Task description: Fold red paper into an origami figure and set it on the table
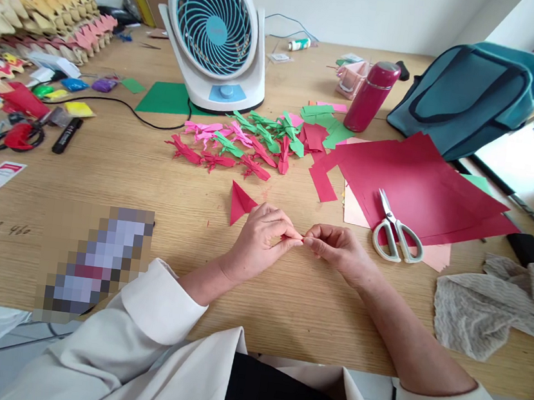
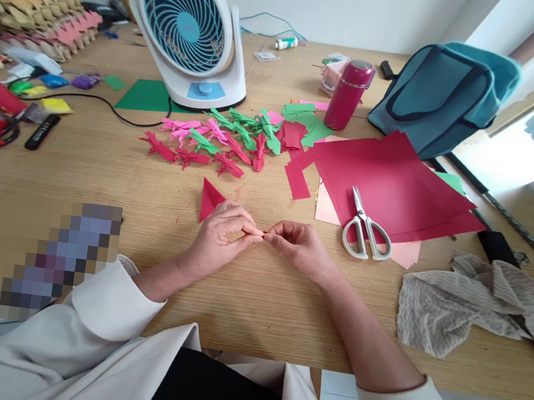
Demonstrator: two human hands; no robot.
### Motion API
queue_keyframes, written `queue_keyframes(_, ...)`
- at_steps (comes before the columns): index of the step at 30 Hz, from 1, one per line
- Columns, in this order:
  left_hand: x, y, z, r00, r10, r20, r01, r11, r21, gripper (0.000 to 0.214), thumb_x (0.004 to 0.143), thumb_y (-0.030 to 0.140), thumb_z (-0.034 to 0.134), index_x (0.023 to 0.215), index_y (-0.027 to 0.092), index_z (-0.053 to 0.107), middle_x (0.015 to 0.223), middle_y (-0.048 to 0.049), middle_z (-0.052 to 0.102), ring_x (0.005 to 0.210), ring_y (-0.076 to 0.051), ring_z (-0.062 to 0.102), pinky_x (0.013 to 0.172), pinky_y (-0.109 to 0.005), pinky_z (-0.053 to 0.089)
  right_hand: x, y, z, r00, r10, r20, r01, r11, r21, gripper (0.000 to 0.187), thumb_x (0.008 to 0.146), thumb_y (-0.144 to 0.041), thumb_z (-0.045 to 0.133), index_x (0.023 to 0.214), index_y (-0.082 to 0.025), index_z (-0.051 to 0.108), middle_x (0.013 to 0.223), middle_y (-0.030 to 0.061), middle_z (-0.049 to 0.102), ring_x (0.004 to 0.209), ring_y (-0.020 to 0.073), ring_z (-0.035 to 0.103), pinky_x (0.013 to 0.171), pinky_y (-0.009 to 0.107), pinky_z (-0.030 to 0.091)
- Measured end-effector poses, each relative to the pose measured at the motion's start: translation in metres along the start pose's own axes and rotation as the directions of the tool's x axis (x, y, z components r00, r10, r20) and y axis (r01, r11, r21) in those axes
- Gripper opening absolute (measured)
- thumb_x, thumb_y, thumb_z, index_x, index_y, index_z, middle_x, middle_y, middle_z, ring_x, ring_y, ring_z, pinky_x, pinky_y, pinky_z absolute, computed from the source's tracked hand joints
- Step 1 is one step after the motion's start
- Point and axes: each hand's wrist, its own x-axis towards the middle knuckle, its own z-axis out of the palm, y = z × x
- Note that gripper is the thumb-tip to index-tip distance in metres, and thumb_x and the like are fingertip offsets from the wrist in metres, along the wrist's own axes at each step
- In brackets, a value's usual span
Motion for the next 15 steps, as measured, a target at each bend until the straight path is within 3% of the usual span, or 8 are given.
queue_keyframes(5, 0.003, 0.0009, -0.0028, 0.995, 0.099, 0.032, -0.102, 0.987, 0.126, 0.021, 0.092, 0.032, 0.065, 0.075, 0.02, 0.066, 0.076, -0.0004, 0.069, 0.08, -0.017, 0.052, 0.087, -0.037, 0.041, 0.0003, 0.0039, -0.0034, 0.999, -0.025, 0.043, 0.025, 1.0, 0.0, 0.041, 0.079, -0.056, 0.071, 0.079, -0.016, 0.065, 0.062, -0.0036, 0.047, 0.057, 0.0093, 0.034, 0.052, 0.026, 0.022)
queue_keyframes(10, 0.0038, 0.0017, -0.0044, 0.983, 0.18, 0.033, -0.183, 0.962, 0.201, 0.018, 0.093, 0.029, 0.063, 0.077, 0.02, 0.064, 0.079, 0.001, 0.069, 0.084, -0.017, 0.054, 0.105, -0.044, 0.036, 0.0005, 0.0032, -0.0036, 0.998, -0.027, 0.062, 0.028, 1.0, -0.011, 0.044, 0.079, -0.06, 0.069, 0.077, -0.016, 0.064, 0.061, -0.0042, 0.043, 0.058, 0.0096, 0.031, 0.052, 0.026, 0.021)
queue_keyframes(15, 0.0038, 0.0058, -0.0074, 0.981, 0.156, 0.113, -0.181, 0.947, 0.264, 0.016, 0.095, 0.027, 0.057, 0.083, 0.022, 0.065, 0.085, -0.0005, 0.07, 0.091, -0.019, 0.055, 0.114, -0.048, 0.028, 0.0002, 0.0043, -0.0031, 0.998, -0.025, 0.05, 0.027, 0.999, -0.028, 0.044, 0.08, -0.06, 0.069, 0.078, -0.016, 0.064, 0.065, -0.0028, 0.047, 0.059, 0.0098, 0.033, 0.051, 0.026, 0.023)
